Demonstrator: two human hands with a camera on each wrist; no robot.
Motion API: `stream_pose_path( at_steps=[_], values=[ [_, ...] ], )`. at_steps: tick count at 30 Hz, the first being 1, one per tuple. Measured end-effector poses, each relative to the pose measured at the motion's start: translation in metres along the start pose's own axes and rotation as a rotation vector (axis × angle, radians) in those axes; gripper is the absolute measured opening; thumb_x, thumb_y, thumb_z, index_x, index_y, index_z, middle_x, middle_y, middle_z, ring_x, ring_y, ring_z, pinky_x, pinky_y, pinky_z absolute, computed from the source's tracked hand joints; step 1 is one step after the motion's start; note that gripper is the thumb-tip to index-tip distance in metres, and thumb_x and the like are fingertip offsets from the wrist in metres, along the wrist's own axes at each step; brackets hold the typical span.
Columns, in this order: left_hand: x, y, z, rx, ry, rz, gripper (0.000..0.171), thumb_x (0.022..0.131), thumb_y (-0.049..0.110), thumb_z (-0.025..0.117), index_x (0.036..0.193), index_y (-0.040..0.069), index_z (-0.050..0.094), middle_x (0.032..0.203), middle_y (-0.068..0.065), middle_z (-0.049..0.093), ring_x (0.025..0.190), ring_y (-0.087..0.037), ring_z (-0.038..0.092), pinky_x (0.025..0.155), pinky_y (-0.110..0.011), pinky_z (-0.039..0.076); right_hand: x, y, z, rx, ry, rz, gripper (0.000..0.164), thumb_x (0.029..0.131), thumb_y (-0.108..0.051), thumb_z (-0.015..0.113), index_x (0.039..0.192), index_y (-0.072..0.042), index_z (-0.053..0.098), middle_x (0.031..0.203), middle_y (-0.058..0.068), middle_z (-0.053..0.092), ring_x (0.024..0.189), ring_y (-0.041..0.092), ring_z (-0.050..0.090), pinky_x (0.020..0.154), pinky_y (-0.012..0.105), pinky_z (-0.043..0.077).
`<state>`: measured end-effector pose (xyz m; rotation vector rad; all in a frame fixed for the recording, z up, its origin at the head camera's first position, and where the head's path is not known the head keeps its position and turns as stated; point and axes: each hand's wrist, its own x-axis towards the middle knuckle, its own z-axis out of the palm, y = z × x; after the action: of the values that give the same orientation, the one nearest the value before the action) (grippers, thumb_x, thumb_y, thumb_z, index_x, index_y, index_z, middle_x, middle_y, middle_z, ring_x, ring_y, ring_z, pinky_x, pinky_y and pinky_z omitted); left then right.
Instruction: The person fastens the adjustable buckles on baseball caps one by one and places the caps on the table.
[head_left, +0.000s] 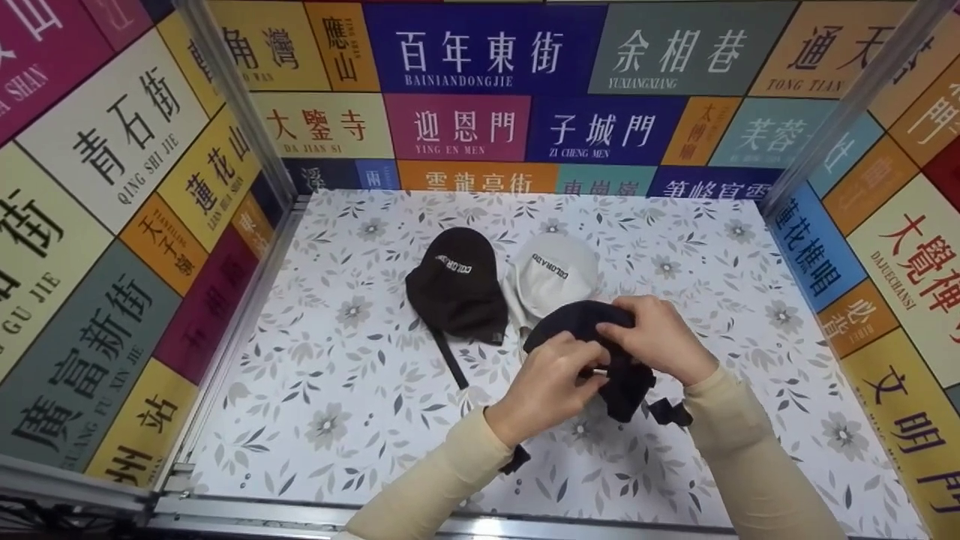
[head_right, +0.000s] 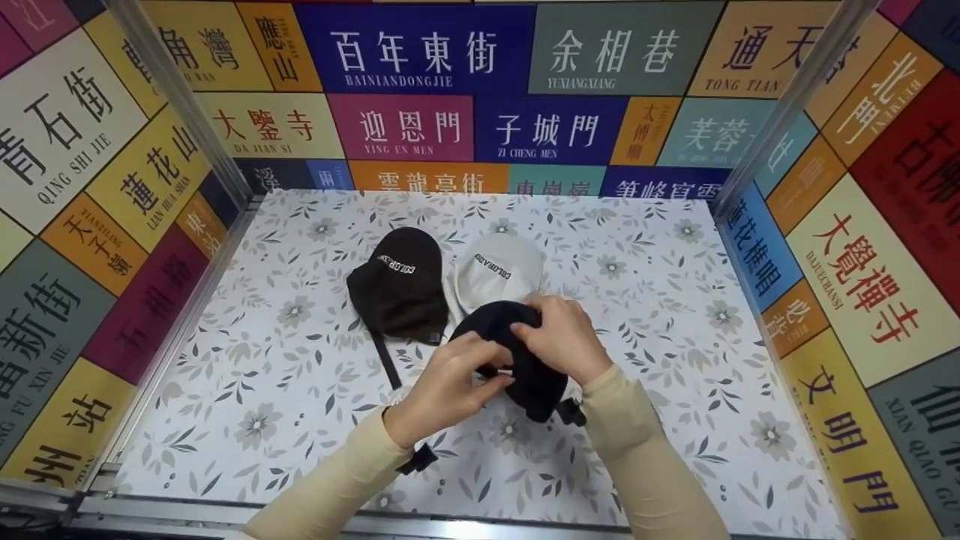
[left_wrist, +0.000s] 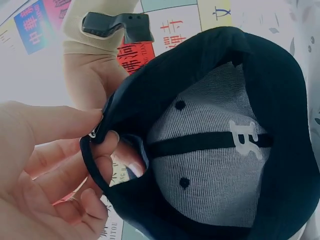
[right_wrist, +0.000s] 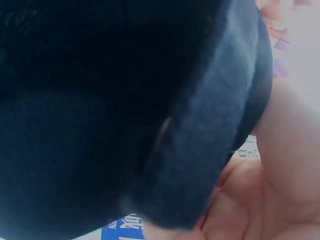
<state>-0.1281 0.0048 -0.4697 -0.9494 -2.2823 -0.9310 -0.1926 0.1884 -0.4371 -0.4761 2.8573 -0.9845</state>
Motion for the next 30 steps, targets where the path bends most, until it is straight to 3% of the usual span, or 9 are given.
stream_pose_path(
  at_steps=[3,10,14,18,21,25,30],
  values=[
    [0.004,0.001,-0.002,-0.021,0.067,0.038,0.019,0.075,0.017,0.071,0.092,0.016,0.062,0.088,0.009,0.06,0.081,-0.008,0.048,0.073,-0.017,0.038,0.001,-0.005,-0.015,0.022,0.011,-0.006,0.021,0.082,-0.035,0.065,0.077,-0.016,0.055,0.066,0.004,0.055,0.045,0.018,0.055,0.04,0.032,0.046],
    [0.011,-0.005,-0.016,-0.072,0.269,0.05,0.022,0.078,0.01,0.065,0.1,0.013,0.064,0.104,0.004,0.056,0.097,-0.01,0.048,0.085,-0.019,0.037,0.011,-0.01,-0.076,-0.078,0.155,-0.031,0.025,0.081,-0.043,0.063,0.083,-0.019,0.06,0.074,0.004,0.057,0.064,0.021,0.051,0.058,0.036,0.04],
    [0.009,-0.01,-0.021,-0.069,0.295,0.026,0.023,0.077,0.008,0.064,0.1,0.012,0.064,0.104,0.003,0.056,0.098,-0.01,0.048,0.087,-0.019,0.037,0.023,-0.006,-0.113,-0.119,0.218,-0.012,0.027,0.082,-0.043,0.062,0.089,-0.017,0.061,0.082,0.007,0.059,0.074,0.024,0.052,0.063,0.038,0.038],
    [0.006,-0.012,-0.022,-0.063,0.285,0.012,0.023,0.078,0.008,0.064,0.1,0.013,0.064,0.103,0.004,0.055,0.098,-0.01,0.048,0.087,-0.019,0.037,0.05,0.016,-0.135,-0.172,0.287,-0.01,0.026,0.084,-0.04,0.061,0.095,-0.016,0.061,0.091,0.009,0.06,0.081,0.027,0.053,0.066,0.041,0.04],
    [0.006,-0.013,-0.022,-0.058,0.277,0.009,0.022,0.079,0.009,0.064,0.1,0.014,0.064,0.103,0.005,0.055,0.099,-0.01,0.048,0.087,-0.019,0.037,0.077,0.046,-0.14,-0.211,0.339,-0.013,0.028,0.085,-0.038,0.06,0.101,-0.014,0.063,0.097,0.011,0.062,0.085,0.03,0.055,0.069,0.046,0.042],
    [0.005,-0.016,-0.024,-0.054,0.277,0.009,0.02,0.079,0.009,0.063,0.098,0.014,0.065,0.102,0.004,0.055,0.1,-0.01,0.048,0.088,-0.021,0.036,0.107,0.096,-0.13,-0.267,0.421,-0.029,0.027,0.086,-0.032,0.06,0.102,-0.011,0.063,0.099,0.013,0.062,0.09,0.034,0.055,0.077,0.05,0.04],
    [0.003,-0.019,-0.025,-0.044,0.273,0.009,0.019,0.079,0.009,0.064,0.097,0.013,0.064,0.102,0.003,0.055,0.099,-0.011,0.049,0.088,-0.021,0.037,0.121,0.151,-0.104,-0.289,0.459,0.014,0.021,0.086,-0.027,0.061,0.099,-0.01,0.061,0.097,0.013,0.059,0.092,0.034,0.052,0.081,0.051,0.036]
  ],
)
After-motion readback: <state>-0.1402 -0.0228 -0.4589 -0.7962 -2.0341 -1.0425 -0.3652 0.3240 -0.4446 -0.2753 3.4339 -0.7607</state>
